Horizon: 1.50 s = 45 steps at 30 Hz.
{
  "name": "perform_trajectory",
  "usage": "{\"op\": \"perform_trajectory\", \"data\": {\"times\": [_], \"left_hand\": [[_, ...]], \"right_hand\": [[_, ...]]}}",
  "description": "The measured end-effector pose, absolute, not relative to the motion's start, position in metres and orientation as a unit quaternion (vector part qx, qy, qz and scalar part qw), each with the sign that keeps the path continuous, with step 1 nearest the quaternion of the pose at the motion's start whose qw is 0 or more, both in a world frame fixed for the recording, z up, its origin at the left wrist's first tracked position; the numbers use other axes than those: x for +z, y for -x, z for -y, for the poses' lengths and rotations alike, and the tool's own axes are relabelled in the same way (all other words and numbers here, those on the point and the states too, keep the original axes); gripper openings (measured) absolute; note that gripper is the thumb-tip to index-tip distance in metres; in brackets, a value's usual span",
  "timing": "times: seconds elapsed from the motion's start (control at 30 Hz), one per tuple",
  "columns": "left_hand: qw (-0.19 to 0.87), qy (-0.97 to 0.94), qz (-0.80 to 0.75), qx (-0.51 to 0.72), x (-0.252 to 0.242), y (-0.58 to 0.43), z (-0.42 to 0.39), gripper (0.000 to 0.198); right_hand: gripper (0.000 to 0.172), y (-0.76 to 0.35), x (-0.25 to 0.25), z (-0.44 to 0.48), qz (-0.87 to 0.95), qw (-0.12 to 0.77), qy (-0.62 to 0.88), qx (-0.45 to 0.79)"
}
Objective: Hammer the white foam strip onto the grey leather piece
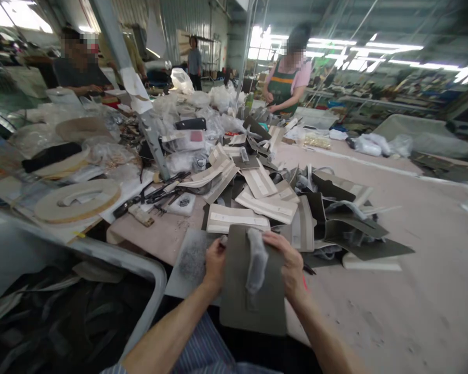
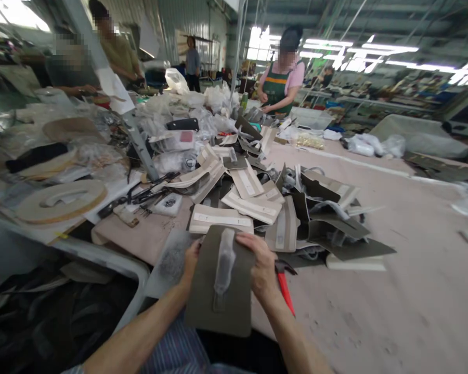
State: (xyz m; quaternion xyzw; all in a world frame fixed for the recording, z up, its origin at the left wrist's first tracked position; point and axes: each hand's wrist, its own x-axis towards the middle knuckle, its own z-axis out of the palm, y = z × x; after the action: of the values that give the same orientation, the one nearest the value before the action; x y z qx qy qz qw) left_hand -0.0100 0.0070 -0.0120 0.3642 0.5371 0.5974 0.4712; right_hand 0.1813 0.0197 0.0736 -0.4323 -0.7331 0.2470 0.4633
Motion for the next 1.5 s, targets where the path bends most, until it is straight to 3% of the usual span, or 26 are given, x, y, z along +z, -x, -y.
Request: {"op": "perform_trajectory", "data": {"times": [0.17,0.33,0.47,0.73,1.03,1.27,1.5], "left_hand": [[0.418,-0.281,-0.584,0.636,-0.005,0.045,0.001,0.024],[0.492,-0.425,-0.488,0.583,0.018,0.037,-0.006,0.026],[0.552,-0.485,-0.441,0.515,0.019,0.019,-0.021,0.027],[0.540,-0.506,-0.446,0.504,0.005,0.020,-0.027,0.027],[0.553,-0.532,-0.443,0.463,0.001,0.021,-0.023,0.023],[0.545,-0.558,-0.441,0.444,-0.002,0.023,-0.026,0.019],[0.509,-0.610,-0.444,0.414,-0.004,0.024,-0.031,0.013]], "right_hand": [[0.051,-0.188,-0.005,0.029,0.849,0.322,0.371,0.195],[0.054,-0.196,-0.014,0.021,0.872,0.250,0.356,0.225],[0.050,-0.201,-0.009,0.006,0.864,0.260,0.346,0.259],[0.045,-0.192,-0.017,0.009,0.828,0.286,0.413,0.249],[0.027,-0.228,-0.011,0.046,0.704,0.360,0.608,0.076],[0.036,-0.298,-0.019,0.100,0.642,0.242,0.727,-0.004],[0.046,-0.298,-0.021,0.111,0.598,0.104,0.792,0.062]]}}
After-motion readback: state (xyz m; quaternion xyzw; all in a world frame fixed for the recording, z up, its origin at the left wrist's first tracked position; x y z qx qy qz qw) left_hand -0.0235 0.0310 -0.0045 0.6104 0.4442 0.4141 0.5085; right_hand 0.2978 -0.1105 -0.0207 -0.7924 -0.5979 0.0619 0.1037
